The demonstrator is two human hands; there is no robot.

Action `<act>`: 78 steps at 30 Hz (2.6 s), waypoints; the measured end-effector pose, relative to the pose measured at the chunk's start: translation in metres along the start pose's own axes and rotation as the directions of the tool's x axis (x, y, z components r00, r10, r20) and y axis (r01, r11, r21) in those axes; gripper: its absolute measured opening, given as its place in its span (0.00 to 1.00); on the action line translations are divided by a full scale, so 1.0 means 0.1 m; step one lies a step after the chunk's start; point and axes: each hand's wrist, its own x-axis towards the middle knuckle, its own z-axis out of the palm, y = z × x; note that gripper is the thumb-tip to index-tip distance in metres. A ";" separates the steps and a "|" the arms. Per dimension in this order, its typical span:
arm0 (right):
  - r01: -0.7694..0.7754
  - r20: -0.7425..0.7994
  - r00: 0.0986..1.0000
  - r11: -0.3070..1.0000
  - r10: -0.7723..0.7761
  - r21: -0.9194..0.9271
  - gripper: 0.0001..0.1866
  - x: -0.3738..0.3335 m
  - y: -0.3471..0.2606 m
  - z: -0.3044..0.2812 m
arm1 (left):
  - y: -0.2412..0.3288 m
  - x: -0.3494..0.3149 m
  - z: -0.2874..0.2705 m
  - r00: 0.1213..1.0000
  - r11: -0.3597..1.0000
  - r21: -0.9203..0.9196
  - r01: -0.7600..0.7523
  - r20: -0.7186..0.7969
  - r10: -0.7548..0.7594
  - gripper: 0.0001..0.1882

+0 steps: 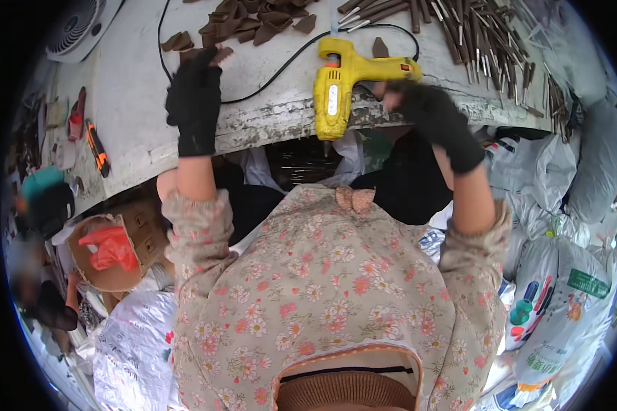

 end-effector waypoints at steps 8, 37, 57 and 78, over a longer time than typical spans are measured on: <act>-0.438 -0.514 0.856 0.606 0.055 -0.664 0.20 1.27 0.72 -0.84 | 0.62 -0.99 -0.27 0.841 0.187 -0.826 0.531 0.487 -0.236 0.15; 0.066 -0.097 0.985 0.824 -0.145 -0.562 0.34 0.31 0.38 0.04 | 1.10 -1.62 0.16 0.652 0.170 -0.638 0.751 0.677 -0.341 0.10; -0.011 -0.093 0.995 0.942 0.045 0.336 0.19 -0.51 -0.47 0.66 | 1.08 -1.46 -0.01 0.350 -0.562 -0.522 0.642 0.851 -0.391 0.16; 0.109 0.296 0.954 0.963 -0.032 -0.245 0.17 -0.54 -1.07 0.48 | 1.22 -1.42 -0.33 0.704 0.235 -0.679 0.696 0.578 -0.413 0.14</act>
